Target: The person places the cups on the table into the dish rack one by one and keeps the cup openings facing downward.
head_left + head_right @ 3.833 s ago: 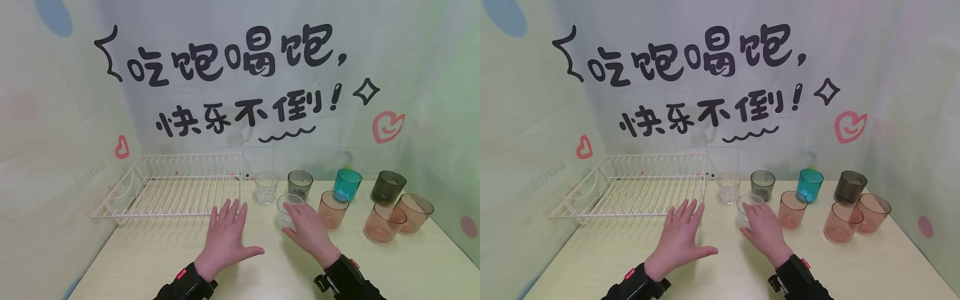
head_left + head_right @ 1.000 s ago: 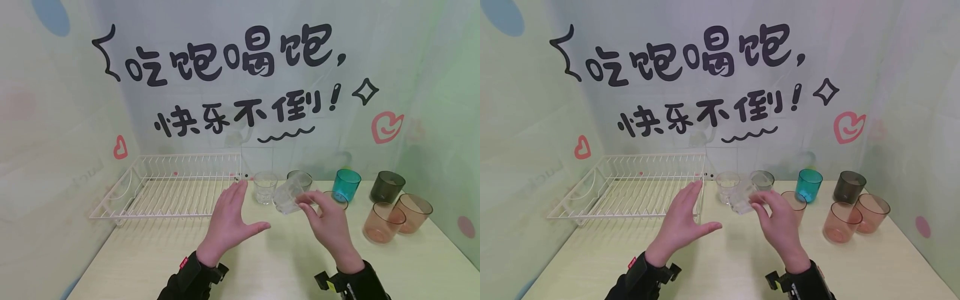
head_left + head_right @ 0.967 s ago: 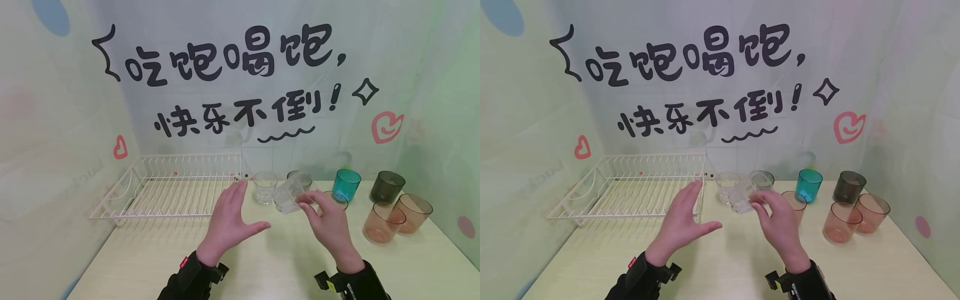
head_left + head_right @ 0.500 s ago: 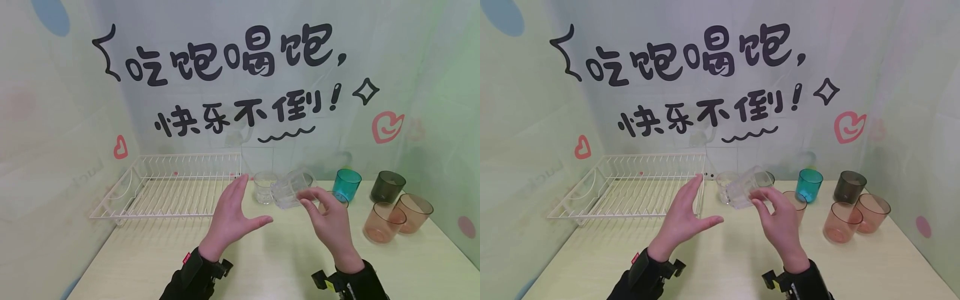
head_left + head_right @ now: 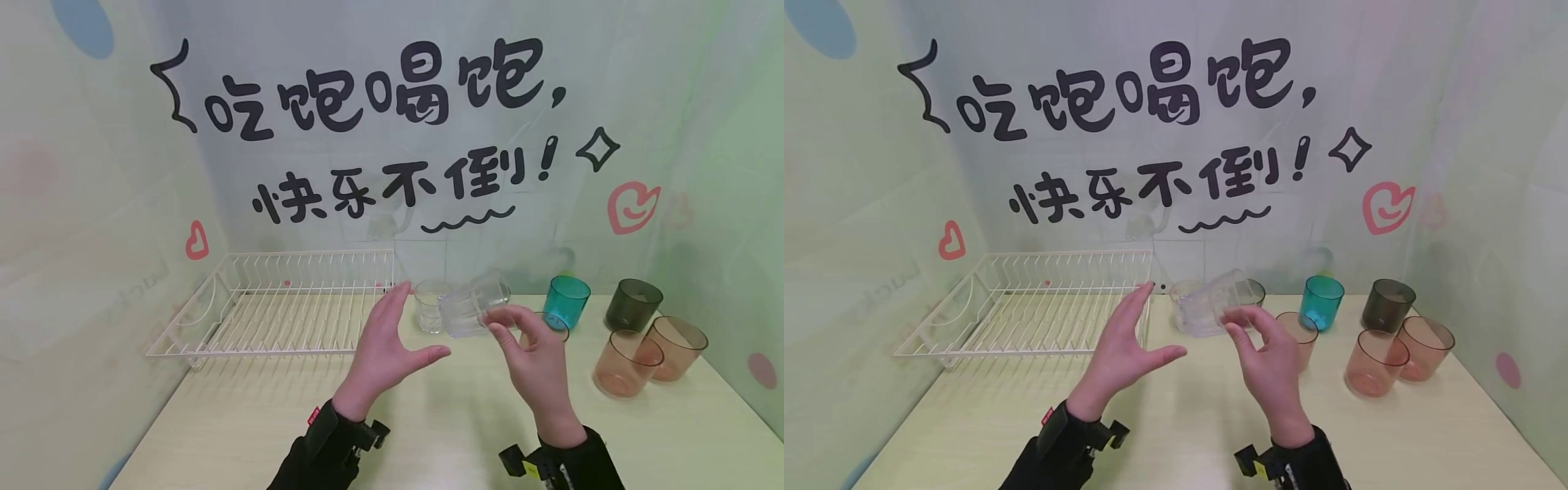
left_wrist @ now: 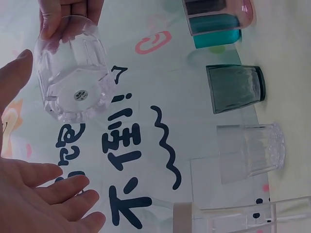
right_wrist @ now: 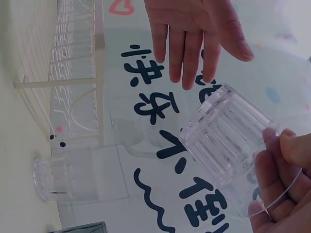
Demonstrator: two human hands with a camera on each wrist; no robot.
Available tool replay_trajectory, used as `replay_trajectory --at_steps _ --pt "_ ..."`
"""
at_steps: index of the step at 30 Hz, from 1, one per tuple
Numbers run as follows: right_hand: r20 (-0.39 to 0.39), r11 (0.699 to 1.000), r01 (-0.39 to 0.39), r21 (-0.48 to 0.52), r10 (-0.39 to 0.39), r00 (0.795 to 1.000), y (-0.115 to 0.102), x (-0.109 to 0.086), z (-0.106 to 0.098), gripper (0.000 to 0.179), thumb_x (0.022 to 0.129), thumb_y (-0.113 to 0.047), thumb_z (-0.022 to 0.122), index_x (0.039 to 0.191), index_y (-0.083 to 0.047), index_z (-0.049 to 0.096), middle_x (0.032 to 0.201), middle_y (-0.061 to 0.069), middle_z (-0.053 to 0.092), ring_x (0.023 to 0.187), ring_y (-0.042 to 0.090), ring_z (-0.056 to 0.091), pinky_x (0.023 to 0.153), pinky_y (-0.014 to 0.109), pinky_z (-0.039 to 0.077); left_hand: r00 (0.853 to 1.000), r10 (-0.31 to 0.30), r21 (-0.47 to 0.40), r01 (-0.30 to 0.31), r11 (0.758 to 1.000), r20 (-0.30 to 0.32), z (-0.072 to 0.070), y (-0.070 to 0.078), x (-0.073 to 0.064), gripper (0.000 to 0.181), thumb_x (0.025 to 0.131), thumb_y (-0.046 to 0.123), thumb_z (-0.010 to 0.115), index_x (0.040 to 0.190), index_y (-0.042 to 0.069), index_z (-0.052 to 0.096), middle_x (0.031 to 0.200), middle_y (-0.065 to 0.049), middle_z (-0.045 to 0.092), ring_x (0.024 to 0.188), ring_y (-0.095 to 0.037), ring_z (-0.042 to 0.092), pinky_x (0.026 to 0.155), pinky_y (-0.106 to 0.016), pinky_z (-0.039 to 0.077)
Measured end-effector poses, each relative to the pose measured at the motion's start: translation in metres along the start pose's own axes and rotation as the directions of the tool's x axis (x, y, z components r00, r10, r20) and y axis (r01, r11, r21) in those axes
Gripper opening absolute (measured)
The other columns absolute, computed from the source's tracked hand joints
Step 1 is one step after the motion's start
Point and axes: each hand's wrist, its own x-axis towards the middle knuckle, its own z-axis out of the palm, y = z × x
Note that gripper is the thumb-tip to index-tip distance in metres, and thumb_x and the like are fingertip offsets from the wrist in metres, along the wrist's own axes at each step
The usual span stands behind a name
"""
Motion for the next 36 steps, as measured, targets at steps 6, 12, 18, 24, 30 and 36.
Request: replay_trajectory --at_steps 6,12,18,24,30,36 --pt "0.012 0.993 -0.088 0.081 0.088 0.996 -0.005 -0.002 0.001 0.019 0.083 -0.019 0.060 0.103 -0.018 0.061 0.099 -0.006 0.062 0.098 0.013 0.052 0.092 0.031 0.038 0.999 -0.033 -0.067 0.034 0.997 0.007 0.004 0.001 0.001 0.101 0.061 0.068 0.065 0.141 0.022 0.025 0.143 0.006 0.028 0.130 -0.014 0.024 0.102 -0.041 0.026" --pt "0.026 0.984 -0.101 0.148 0.098 0.995 -0.006 -0.004 0.003 0.021 0.084 -0.022 0.059 0.104 -0.017 0.061 0.099 -0.004 0.063 0.099 0.014 0.054 0.095 0.035 0.037 0.998 -0.058 -0.130 0.059 0.990 0.014 0.009 0.002 0.002 0.099 0.061 0.067 0.066 0.141 0.026 0.025 0.142 0.007 0.029 0.129 -0.015 0.026 0.099 -0.045 0.028" --pt "0.051 0.966 -0.120 0.229 0.111 0.992 -0.007 -0.004 0.005 0.022 0.085 -0.022 0.058 0.105 -0.014 0.060 0.099 0.001 0.063 0.100 0.016 0.056 0.094 0.033 0.038 0.998 -0.064 -0.203 0.069 0.977 0.027 0.010 0.005 0.003 0.094 0.063 0.062 0.068 0.140 0.026 0.027 0.140 0.009 0.031 0.126 -0.013 0.032 0.097 -0.041 0.032" --pt "0.065 0.939 -0.160 0.304 0.147 0.987 -0.010 -0.005 0.007 0.022 0.086 -0.019 0.057 0.106 -0.010 0.059 0.101 0.008 0.063 0.098 0.020 0.057 0.090 0.031 0.041 0.999 -0.037 -0.343 0.048 0.938 0.040 0.013 0.007 0.005 0.087 0.066 0.050 0.073 0.138 0.026 0.030 0.138 0.006 0.036 0.121 -0.013 0.039 0.096 -0.030 0.034" --pt "0.062 0.912 -0.185 0.366 0.174 0.983 -0.011 -0.008 0.011 0.023 0.086 -0.018 0.057 0.106 -0.007 0.058 0.101 0.012 0.062 0.096 0.023 0.058 0.089 0.031 0.042 0.994 -0.062 -0.460 0.095 0.883 0.086 0.010 0.018 0.005 0.084 0.067 0.032 0.076 0.137 0.019 0.032 0.136 0.000 0.038 0.120 -0.015 0.040 0.096 -0.031 0.035" --pt "0.055 0.893 -0.228 0.389 0.224 0.973 -0.014 -0.010 0.013 0.025 0.085 -0.020 0.058 0.106 -0.006 0.058 0.101 0.012 0.062 0.097 0.024 0.057 0.089 0.032 0.042 0.988 -0.085 -0.519 0.142 0.843 0.132 -0.002 0.034 0.004 0.080 0.070 0.024 0.075 0.136 0.012 0.032 0.133 -0.006 0.041 0.113 -0.020 0.047 0.092 -0.029 0.039"
